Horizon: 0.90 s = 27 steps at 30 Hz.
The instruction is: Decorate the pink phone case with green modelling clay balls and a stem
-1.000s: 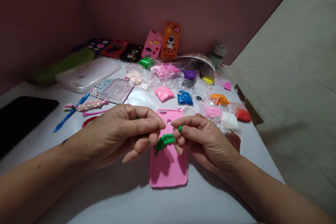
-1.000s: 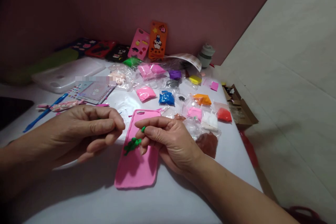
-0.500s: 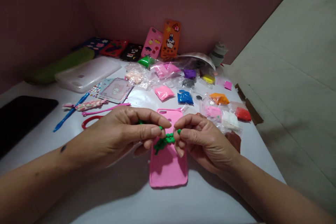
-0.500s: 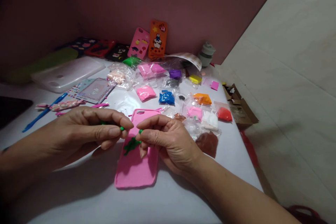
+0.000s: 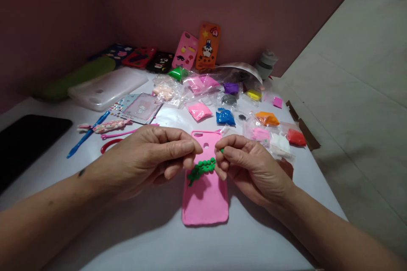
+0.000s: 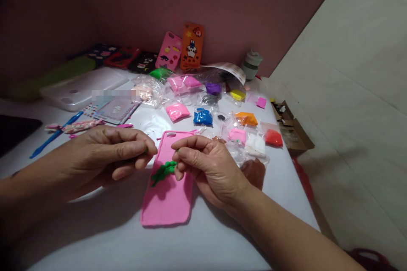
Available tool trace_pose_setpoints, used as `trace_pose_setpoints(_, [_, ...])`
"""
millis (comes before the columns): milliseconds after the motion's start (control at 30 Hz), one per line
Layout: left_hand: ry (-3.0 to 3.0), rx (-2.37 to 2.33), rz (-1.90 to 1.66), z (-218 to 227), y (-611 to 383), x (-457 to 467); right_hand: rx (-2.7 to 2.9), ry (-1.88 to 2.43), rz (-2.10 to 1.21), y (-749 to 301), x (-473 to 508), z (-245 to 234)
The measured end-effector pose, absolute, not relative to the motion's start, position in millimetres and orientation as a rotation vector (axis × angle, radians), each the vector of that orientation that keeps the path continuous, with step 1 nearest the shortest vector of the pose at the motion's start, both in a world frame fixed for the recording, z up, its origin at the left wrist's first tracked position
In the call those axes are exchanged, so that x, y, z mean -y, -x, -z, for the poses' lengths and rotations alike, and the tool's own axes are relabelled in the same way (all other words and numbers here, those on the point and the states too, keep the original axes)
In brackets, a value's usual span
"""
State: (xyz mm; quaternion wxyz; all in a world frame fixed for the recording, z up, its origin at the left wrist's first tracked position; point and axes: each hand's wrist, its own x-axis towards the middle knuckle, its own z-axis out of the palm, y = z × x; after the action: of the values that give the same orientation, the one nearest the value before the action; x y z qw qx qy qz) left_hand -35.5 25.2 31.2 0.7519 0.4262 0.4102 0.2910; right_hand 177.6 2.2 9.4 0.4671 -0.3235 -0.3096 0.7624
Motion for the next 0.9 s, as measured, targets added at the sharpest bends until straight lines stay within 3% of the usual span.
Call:
trace_pose_setpoints(400, [-0.822,-0.756,-0.573,-27,40,-28,0.737,0.854,-1.879,-178,-1,-11])
trace_pose_setpoints(900, [-0.954,-0.947,-0.599,-37,37,-27,0.815,0.835,-1.866,-182,-2,-8])
